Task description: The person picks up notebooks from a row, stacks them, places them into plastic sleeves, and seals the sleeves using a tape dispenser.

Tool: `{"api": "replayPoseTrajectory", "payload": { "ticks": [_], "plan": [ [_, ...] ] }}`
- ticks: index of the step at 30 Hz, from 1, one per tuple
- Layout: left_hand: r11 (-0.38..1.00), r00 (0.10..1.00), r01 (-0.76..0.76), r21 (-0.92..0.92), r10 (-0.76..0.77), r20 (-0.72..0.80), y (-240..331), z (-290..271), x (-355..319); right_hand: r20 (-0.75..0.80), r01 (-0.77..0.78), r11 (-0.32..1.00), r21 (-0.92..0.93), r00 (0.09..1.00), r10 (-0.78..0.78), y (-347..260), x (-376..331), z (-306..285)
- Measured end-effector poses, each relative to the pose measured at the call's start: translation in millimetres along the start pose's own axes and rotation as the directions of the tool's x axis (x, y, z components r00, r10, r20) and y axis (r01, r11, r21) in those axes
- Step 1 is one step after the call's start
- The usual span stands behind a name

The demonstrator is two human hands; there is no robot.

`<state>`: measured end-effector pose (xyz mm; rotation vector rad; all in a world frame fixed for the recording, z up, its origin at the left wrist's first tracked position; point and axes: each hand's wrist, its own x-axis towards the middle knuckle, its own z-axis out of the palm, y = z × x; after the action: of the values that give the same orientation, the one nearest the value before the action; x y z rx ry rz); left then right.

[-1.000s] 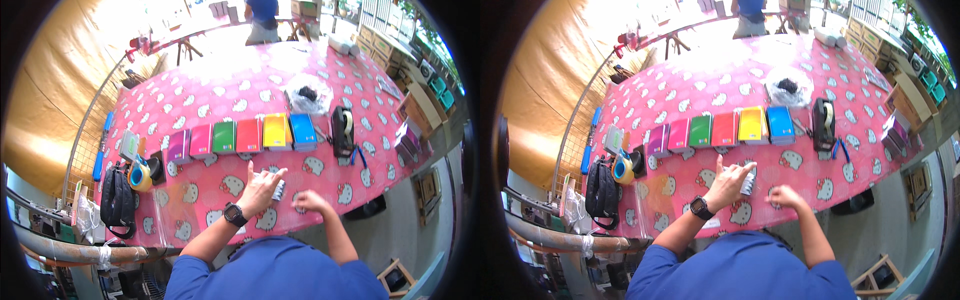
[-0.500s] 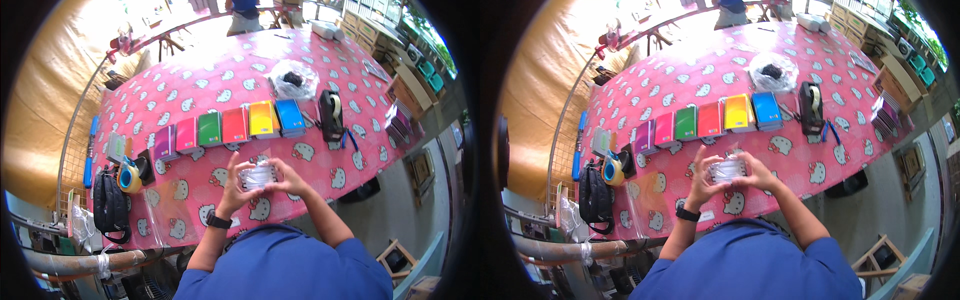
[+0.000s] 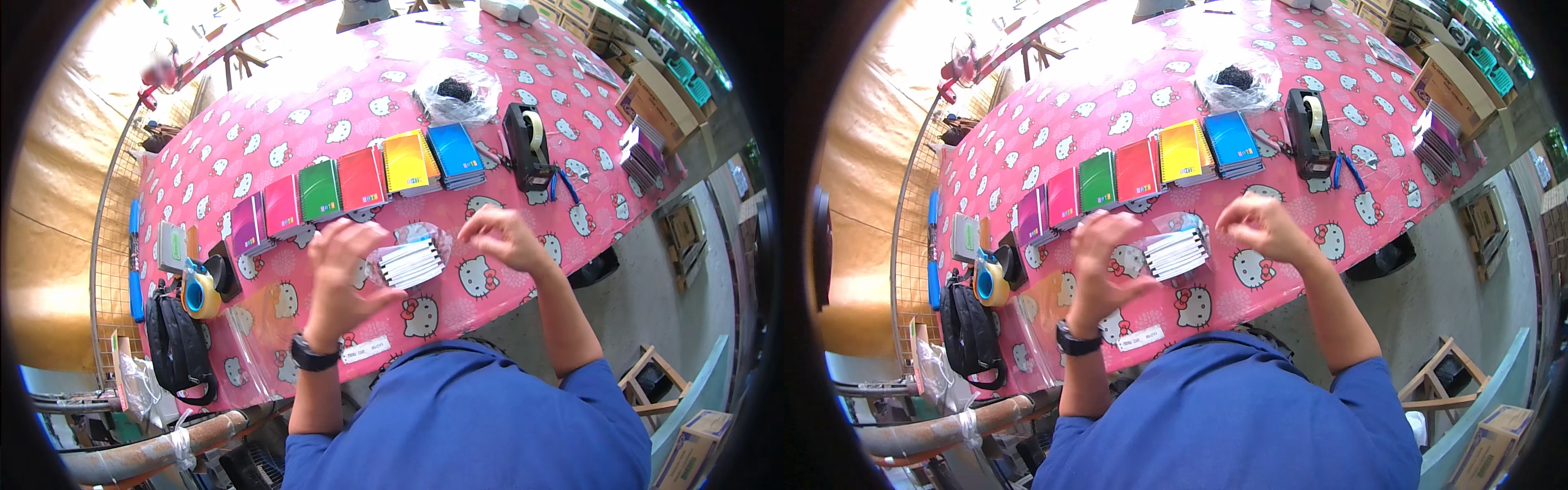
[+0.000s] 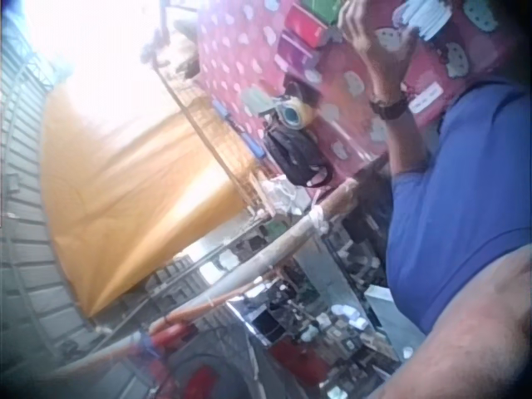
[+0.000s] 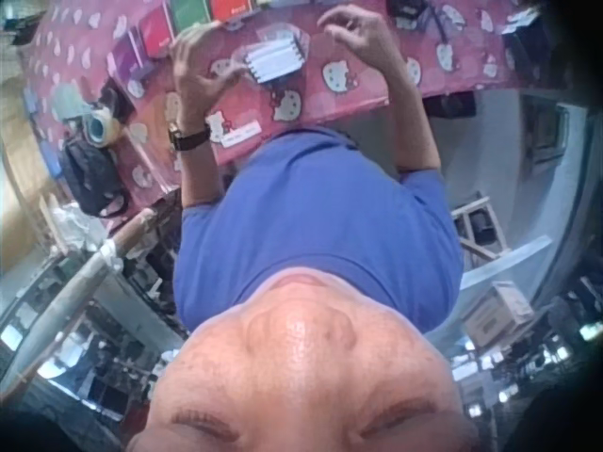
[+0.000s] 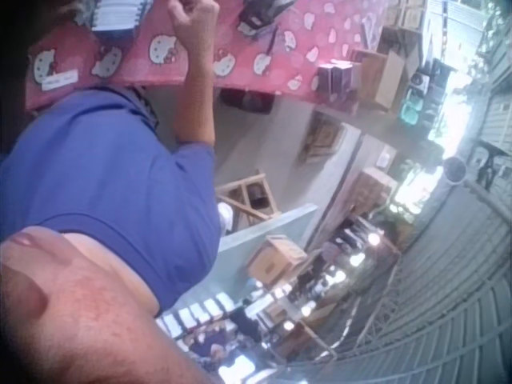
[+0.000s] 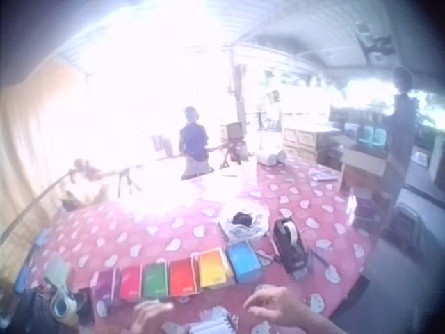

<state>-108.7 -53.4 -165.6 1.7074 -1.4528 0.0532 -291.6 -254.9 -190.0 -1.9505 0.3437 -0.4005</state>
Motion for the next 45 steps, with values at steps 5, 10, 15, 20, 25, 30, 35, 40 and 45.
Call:
{"api": "replayPoseTrajectory", "payload": {
  "ticks": [5,10,15,20,25,30,35,40,45],
  "plan": [
    [0.988,0.984,-0.143,0.054,0.136,0.114,1,20,-17,0.126,0.146,0.988,0.054,0.98,-0.152,32,-6,36],
    [0.996,0.981,0.036,-0.076,-0.05,-0.188,-34,19,-52,0.108,0.225,0.973,0.056,0.967,-0.23,37,-1,34],
    [0.996,0.992,0.055,0.07,-0.062,0.106,-36,52,-82,0.203,0.323,0.939,-0.119,0.933,-0.296,39,-1,43],
    [0.998,0.983,0.047,-0.039,-0.039,0.178,-44,47,-82,0.343,0.348,0.914,-0.209,0.901,-0.265,34,-4,37],
    [1.0,0.928,0.026,-0.002,-0.024,0.373,-46,38,-79,0.453,0.376,0.874,-0.307,0.865,-0.214,31,-3,39],
    [0.999,0.88,-0.042,0.023,0.025,0.475,-44,40,-57,0.517,0.399,0.863,-0.309,0.832,-0.199,29,8,43],
    [0.999,0.999,0.029,-0.042,-0.031,-0.043,-40,48,-82,0.49,0.399,0.841,-0.366,0.851,-0.191,19,6,39],
    [0.999,0.982,0.041,0.023,-0.044,0.182,-43,52,-103,0.406,0.392,0.869,-0.302,0.878,-0.255,8,-1,30],
    [0.997,0.969,0.069,-0.023,-0.061,0.238,-45,55,-99,0.505,0.399,0.829,-0.391,0.846,-0.169,25,2,20]
  ]
}}
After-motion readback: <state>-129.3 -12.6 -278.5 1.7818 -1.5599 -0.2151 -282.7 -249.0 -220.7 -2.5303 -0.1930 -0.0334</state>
